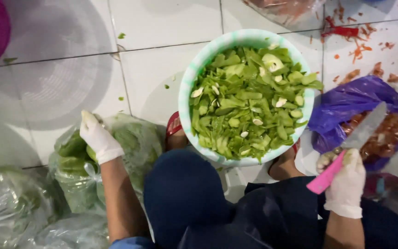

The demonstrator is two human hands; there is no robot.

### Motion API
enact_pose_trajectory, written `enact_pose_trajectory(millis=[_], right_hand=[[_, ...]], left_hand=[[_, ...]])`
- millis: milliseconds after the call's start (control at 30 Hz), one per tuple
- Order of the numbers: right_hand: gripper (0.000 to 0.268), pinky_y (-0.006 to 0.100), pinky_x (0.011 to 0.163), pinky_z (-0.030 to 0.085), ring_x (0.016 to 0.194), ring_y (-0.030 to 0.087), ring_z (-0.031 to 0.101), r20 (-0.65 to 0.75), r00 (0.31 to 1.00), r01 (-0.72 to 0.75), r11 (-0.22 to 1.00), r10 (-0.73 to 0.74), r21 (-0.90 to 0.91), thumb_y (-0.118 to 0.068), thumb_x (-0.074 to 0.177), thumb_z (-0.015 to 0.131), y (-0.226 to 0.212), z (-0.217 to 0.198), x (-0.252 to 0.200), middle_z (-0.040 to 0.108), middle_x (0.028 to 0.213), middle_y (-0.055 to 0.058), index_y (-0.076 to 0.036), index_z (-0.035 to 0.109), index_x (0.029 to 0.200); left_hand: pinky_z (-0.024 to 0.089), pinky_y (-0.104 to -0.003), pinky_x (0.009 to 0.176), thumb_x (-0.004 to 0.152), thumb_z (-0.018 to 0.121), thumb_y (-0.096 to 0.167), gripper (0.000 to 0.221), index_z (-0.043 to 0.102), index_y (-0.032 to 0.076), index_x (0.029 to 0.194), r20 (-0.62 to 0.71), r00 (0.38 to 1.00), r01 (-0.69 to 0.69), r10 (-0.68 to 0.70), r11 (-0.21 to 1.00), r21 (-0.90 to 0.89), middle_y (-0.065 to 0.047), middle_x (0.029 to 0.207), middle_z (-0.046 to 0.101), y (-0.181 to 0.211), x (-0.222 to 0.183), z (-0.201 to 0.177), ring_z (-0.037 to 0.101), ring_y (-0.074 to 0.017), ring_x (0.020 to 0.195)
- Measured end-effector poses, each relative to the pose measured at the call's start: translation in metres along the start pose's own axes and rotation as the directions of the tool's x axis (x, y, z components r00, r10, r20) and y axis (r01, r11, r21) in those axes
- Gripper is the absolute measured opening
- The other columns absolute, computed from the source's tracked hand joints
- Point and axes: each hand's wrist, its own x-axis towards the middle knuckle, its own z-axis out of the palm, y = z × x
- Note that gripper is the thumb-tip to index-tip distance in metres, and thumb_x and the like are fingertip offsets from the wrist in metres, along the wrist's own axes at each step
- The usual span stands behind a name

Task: Peeling and slicing green vegetables into a bowl while sitting on the floor in a food preparation area.

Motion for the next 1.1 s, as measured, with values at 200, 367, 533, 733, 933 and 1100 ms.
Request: enact_pose_trajectory(millis=[200,367,533,733,933,1100], right_hand=[[0.013,0.03,0.065,0.045,0.063,0.015,0.051,0.024,0.978,0.187,0.816,-0.207,-0.547,-0.015,0.104,0.05,0.045,0.028,0.006,0.053,0.071,0.006,-0.005,0.04,0.105],[0.031,0.039,0.074,0.043,0.079,0.033,0.054,0.003,0.99,0.108,0.739,-0.143,-0.665,-0.014,0.094,0.06,0.078,0.034,0.04,0.053,0.085,0.024,0.004,0.041,0.111],[0.032,0.05,0.083,0.039,0.096,0.048,0.054,0.167,0.906,0.35,0.468,-0.388,-0.811,-0.006,0.092,0.063,0.159,0.003,0.122,0.052,0.096,0.033,0.007,0.042,0.114],[0.052,0.046,0.108,0.03,0.124,0.042,0.04,0.165,0.947,0.306,0.613,-0.277,-0.728,-0.003,0.097,0.059,0.157,0.035,0.134,0.034,0.132,0.034,0.008,0.024,0.134],[0.049,0.044,0.11,0.018,0.13,0.04,0.032,0.187,0.953,0.29,0.544,-0.237,-0.788,-0.01,0.095,0.056,0.164,0.026,0.144,0.033,0.135,0.034,0.009,0.032,0.133],[0.068,0.025,0.078,0.019,0.082,0.02,0.044,0.259,0.959,0.123,0.645,0.12,-0.754,-0.041,0.069,0.081,0.109,0.049,0.006,0.035,0.079,0.001,-0.005,0.026,0.085]], left_hand=[[0.044,-0.043,0.093,0.095,0.049,0.049,0.044,0.062,0.012,0.114,0.188,0.979,-0.172,0.083,0.833,0.527,-0.016,0.111,0.063,-0.048,0.006,0.051,0.058,-0.0328,0.106],[0.046,-0.052,0.085,0.095,0.047,0.044,0.037,0.057,0.012,0.112,0.41,0.899,-0.424,0.152,0.53,0.734,-0.017,0.102,0.064,0.011,-0.028,0.031,0.059,-0.0389,0.098],[0.048,-0.053,0.078,0.089,0.06,0.033,0.036,0.059,0.005,0.111,0.376,0.792,-0.549,0.482,0.289,0.785,-0.02,0.099,0.059,0.025,-0.08,-0.052,0.059,-0.042,0.094],[0.049,-0.043,0.085,0.082,0.064,0.042,0.044,0.058,0.016,0.116,0.088,0.914,-0.171,0.395,0.182,0.968,-0.012,0.113,0.056,-0.074,-0.141,-0.242,0.056,-0.032,0.107],[0.041,-0.058,0.091,0.065,0.074,0.05,0.086,0.04,0.011,0.134,-0.401,0.91,0.413,-0.11,0.127,0.902,-0.02,0.135,0.038,-0.12,-0.229,-0.322,0.044,-0.0437,0.117],[0.039,-0.055,0.1,0.054,0.081,0.057,0.124,0.012,0.007,0.145,-0.513,0.769,0.636,-0.381,0.372,0.676,-0.023,0.147,0.016,-0.168,-0.233,-0.329,0.044,-0.0462,0.12]])
